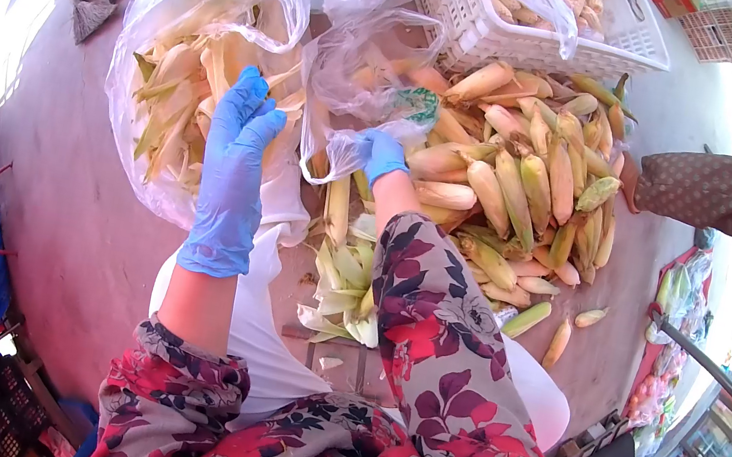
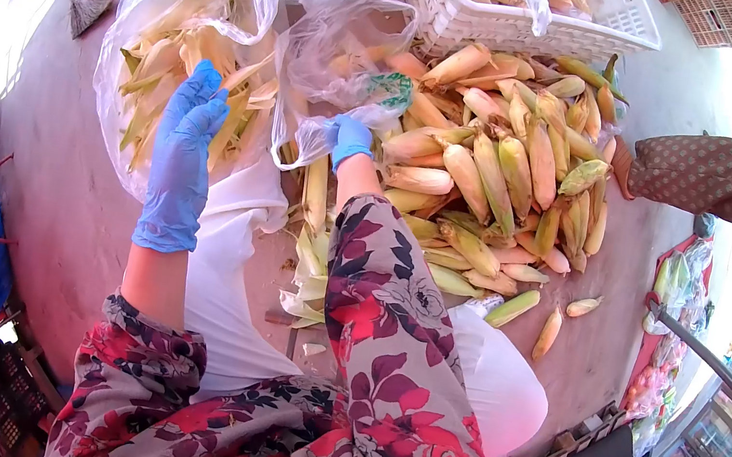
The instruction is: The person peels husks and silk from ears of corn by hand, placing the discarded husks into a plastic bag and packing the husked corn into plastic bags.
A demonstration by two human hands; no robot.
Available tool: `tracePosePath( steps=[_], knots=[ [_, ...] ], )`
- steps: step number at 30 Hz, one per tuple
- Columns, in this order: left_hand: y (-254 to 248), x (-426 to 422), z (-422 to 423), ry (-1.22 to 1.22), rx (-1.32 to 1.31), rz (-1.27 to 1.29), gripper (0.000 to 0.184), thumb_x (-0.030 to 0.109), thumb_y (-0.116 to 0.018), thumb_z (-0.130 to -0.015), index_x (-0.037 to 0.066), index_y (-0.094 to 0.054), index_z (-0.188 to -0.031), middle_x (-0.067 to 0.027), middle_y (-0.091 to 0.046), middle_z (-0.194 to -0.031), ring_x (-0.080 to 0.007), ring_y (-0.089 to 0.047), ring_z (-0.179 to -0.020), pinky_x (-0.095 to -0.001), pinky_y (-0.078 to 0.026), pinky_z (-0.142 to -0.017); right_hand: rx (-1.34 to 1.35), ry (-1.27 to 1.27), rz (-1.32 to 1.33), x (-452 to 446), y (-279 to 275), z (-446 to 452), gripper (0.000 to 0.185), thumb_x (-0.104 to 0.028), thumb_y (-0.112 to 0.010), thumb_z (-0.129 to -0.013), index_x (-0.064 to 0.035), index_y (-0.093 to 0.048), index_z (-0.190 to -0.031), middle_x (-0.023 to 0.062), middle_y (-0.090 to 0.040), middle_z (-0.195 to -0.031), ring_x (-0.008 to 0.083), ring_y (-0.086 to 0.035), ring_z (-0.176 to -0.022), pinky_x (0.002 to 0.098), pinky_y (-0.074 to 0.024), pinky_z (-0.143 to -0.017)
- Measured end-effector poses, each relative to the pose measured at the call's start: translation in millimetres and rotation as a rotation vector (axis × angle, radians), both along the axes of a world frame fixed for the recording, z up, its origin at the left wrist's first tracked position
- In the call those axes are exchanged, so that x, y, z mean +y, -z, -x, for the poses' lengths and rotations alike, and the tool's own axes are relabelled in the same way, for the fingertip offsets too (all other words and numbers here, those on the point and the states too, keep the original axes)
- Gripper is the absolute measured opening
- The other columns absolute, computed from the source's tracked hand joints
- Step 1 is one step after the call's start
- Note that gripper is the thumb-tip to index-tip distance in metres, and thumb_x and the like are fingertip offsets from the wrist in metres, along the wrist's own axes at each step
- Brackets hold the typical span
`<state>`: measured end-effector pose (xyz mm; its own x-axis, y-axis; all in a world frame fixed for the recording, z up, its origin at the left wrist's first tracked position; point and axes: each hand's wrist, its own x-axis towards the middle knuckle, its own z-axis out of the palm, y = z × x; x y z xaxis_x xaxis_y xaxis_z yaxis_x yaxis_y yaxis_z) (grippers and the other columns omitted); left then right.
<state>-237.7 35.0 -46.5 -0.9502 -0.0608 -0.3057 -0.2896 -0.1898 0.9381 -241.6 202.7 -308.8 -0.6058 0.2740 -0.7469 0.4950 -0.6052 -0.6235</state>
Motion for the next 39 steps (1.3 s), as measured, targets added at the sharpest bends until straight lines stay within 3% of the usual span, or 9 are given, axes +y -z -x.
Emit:
tracePosePath(
  steps=[4,6,13,16,19,24,30,33,39],
  knots=[
    [-6.2,-1.8,3.8,0.034,-0.001,-0.093,0.061,0.004,-0.054,-0.080,0.001,-0.030,-0.136,-0.0130,-0.036,-0.134,-0.0203,-0.042,-0.115,-0.0309,-0.033,-0.099,0.383,-0.493,-0.720,-8.0,-13.9,130.1,0.013,-0.017,-0.056,-0.080,-0.0070,-0.062,-0.086,0.0087,-0.062,-0.075,0.0187,-0.056,-0.060,0.0317,-0.0449,-0.056],
    [-5.1,-2.6,3.8,0.042,0.016,-0.106,0.061,0.003,-0.053,-0.080,0.001,-0.030,-0.136,-0.0123,-0.037,-0.134,-0.0200,-0.042,-0.114,-0.0308,-0.033,-0.098,0.662,-0.494,-1.127,-28.0,-154.0,151.9,0.016,-0.017,-0.058,-0.079,-0.0016,-0.062,-0.076,0.0163,-0.059,-0.065,0.0266,-0.059,-0.059,0.0362,-0.0448,-0.058],
    [-4.3,12.1,-14.8,0.139,0.032,-0.146,0.053,0.008,-0.051,-0.084,0.000,-0.035,-0.133,-0.0113,-0.041,-0.132,-0.0203,-0.043,-0.118,-0.0309,-0.032,-0.101,1.607,0.177,-1.499,-90.7,-357.7,172.0,0.012,-0.006,-0.055,-0.063,-0.0096,-0.046,-0.055,0.0077,-0.049,-0.060,0.0291,-0.051,-0.059,0.0390,-0.0386,-0.056],
    [4.0,17.9,-17.4,0.214,-0.002,-0.223,0.041,0.011,-0.043,-0.088,-0.001,-0.042,-0.127,-0.0100,-0.047,-0.126,-0.0185,-0.050,-0.109,-0.0303,-0.038,-0.096,1.357,0.231,-1.504,-99.1,-322.8,192.6,0.007,-0.013,-0.057,-0.060,-0.0091,-0.051,-0.062,0.0117,-0.054,-0.068,0.0342,-0.052,-0.069,0.0441,-0.0352,-0.061],
    [6.1,21.8,-15.1,0.232,-0.115,-0.204,0.040,0.012,-0.043,-0.088,-0.001,-0.044,-0.125,-0.0092,-0.048,-0.124,-0.0169,-0.051,-0.107,-0.0292,-0.040,-0.094,0.478,-0.186,-0.849,-86.0,-243.2,198.9,0.068,-0.046,-0.065,-0.071,0.0061,-0.053,-0.113,0.0300,-0.056,-0.106,0.0386,-0.053,-0.104,0.0378,-0.0389,-0.093],
    [8.8,32.3,-15.5,0.247,-0.119,-0.132,0.050,0.012,-0.051,-0.086,-0.002,-0.038,-0.131,-0.0115,-0.043,-0.130,-0.0177,-0.049,-0.112,-0.0296,-0.037,-0.098,0.645,-0.530,-1.035,-17.5,-76.6,106.7,0.040,-0.039,-0.055,-0.083,-0.0030,-0.065,-0.098,0.0133,-0.065,-0.095,0.0256,-0.062,-0.088,0.0325,-0.0470,-0.077],
    [-3.6,44.0,-23.1,0.273,-0.134,-0.063,0.051,0.013,-0.050,-0.086,-0.002,-0.036,-0.132,-0.0121,-0.040,-0.134,-0.0191,-0.048,-0.114,-0.0305,-0.035,-0.100,-0.279,-0.331,-0.623,86.3,111.7,-211.5,0.029,-0.027,-0.053,-0.080,-0.0007,-0.065,-0.083,0.0134,-0.064,-0.074,0.0156,-0.062,-0.063,0.0294,-0.0488,-0.060],
    [-8.9,56.6,-31.2,0.300,-0.123,-0.029,0.050,0.013,-0.050,-0.086,-0.003,-0.036,-0.132,-0.0120,-0.041,-0.132,-0.0195,-0.048,-0.115,-0.0307,-0.035,-0.101,-0.588,-0.395,-0.963,133.7,30.9,-287.8,0.038,-0.034,-0.046,-0.082,-0.0039,-0.064,-0.095,0.0222,-0.060,-0.098,0.0383,-0.057,-0.092,0.0435,-0.0440,-0.082],
    [-5.7,82.3,-39.6,0.384,-0.100,0.038,0.049,0.013,-0.048,-0.087,-0.003,-0.037,-0.132,-0.0112,-0.043,-0.131,-0.0197,-0.047,-0.116,-0.0306,-0.035,-0.100,-0.425,0.118,-1.508,239.0,-5.4,-287.3,0.052,-0.032,-0.063,-0.076,-0.0006,-0.050,-0.115,0.0213,-0.056,-0.107,0.0364,-0.053,-0.100,0.0400,-0.0421,-0.086]
  ],
)
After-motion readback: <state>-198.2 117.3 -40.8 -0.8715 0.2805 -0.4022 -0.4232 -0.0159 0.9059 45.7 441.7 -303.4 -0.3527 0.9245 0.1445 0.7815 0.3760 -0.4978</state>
